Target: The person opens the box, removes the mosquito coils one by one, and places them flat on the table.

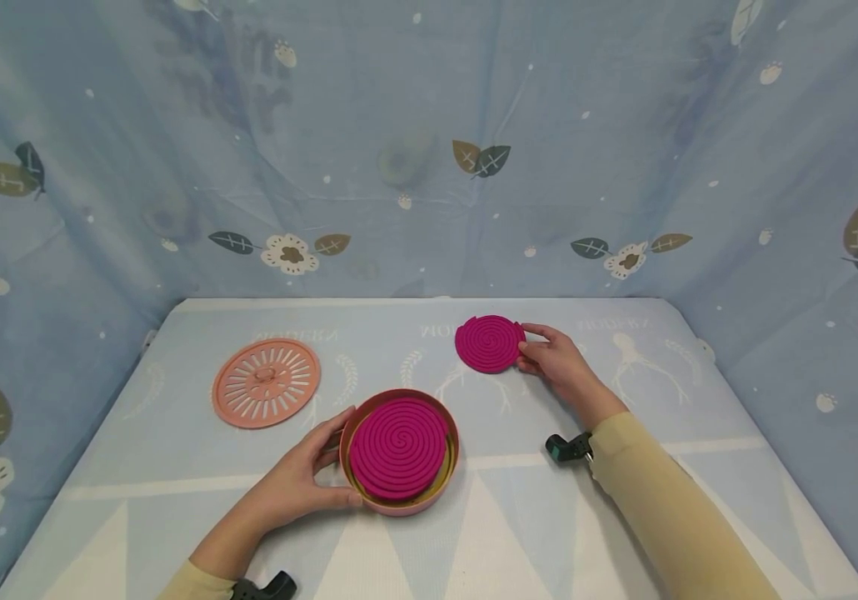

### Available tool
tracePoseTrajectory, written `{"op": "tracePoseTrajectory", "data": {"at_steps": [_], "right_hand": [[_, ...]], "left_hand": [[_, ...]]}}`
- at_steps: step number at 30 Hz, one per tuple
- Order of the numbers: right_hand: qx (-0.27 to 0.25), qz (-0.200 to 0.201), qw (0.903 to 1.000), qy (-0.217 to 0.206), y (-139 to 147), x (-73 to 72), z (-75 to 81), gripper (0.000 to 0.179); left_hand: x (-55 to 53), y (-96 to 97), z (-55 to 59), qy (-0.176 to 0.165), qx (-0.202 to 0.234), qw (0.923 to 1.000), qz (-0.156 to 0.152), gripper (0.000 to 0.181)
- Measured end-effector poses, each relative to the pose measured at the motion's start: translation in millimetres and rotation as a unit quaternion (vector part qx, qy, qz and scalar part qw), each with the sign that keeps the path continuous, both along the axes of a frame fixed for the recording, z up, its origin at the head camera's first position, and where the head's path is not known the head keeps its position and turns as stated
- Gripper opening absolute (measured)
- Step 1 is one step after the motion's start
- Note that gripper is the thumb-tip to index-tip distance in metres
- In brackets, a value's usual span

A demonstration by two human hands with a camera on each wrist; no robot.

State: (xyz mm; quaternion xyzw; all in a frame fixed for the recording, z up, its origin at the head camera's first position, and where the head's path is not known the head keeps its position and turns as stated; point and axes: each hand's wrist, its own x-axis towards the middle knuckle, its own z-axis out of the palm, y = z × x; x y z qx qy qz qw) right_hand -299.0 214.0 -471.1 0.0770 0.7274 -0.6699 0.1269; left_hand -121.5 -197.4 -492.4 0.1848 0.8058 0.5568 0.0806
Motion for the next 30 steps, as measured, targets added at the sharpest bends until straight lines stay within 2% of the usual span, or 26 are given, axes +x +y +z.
{"op": "tracePoseTrajectory", "data": {"at_steps": [5, 10, 25, 30], "right_hand": [[0.018, -0.005, 0.9998, -0.012, -2, -7.3, -2.6, 0.051], [0.01, -0.01, 0.9998, -0.015, -4, -13.8, -3.9, 0.049], [0.044, 0.003, 0.9987, -0.026, -10, -23.0, 5.2, 0.05], [0.021, 0.02, 0.9994, -0.019, -6, -23.3, 9.0, 0.05]], "left_hand": [[0.0, 0.3, 0.6, -0.004, -0.005, 1.0, 0.003, 0.116], [-0.2, 0.3, -0.3, -0.004, 0.003, 1.0, -0.002, 0.116], [-0.3, 0.9, -0.9, -0.001, -0.002, 1.0, 0.004, 0.116], [-1.0, 1.3, -0.4, 0.0, -0.007, 1.0, 0.005, 0.116]]}}
